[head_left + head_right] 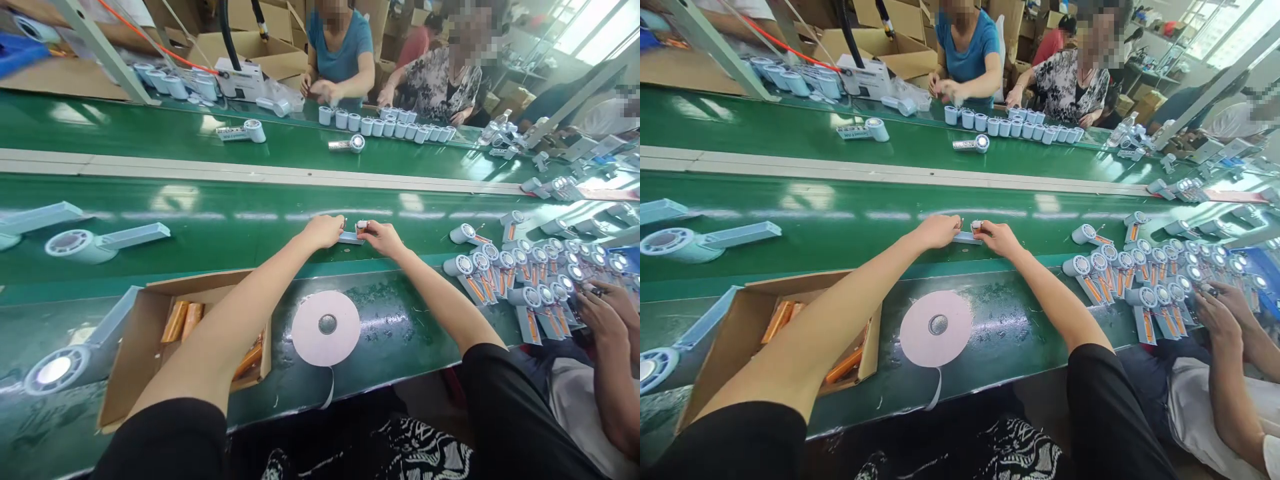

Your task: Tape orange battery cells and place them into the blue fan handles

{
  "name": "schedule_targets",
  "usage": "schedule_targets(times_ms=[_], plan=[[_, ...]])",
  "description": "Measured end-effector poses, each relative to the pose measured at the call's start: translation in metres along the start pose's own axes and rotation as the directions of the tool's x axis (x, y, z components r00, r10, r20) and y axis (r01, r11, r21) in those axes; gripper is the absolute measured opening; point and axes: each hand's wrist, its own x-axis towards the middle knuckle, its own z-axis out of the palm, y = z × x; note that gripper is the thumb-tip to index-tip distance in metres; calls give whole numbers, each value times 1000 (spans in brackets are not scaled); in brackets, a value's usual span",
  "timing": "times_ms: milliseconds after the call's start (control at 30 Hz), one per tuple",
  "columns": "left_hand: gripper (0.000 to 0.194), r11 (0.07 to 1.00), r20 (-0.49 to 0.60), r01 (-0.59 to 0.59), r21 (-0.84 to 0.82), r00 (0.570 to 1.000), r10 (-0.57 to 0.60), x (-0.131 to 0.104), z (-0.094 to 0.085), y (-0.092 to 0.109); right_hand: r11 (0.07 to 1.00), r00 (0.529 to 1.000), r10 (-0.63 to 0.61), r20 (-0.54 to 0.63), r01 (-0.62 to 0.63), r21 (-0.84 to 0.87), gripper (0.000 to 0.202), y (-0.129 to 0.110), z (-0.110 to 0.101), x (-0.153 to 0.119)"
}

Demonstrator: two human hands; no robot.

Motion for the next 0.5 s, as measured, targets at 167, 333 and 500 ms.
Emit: schedule_targets(times_ms=[167, 333, 500], plan=[[37, 998, -78, 57, -22, 995, -59, -3, 10, 18, 990, 985, -34, 169, 56, -130, 15, -11, -9, 8], [40, 993, -132, 105, -59, 985, -112, 2, 17, 28, 887, 942, -10, 335, 163, -432, 37, -29, -13, 9], [41, 982, -112, 140, -130, 982, -155, 14, 18, 28, 870, 920, 33, 390, 166, -464, 43, -39, -6, 11]])
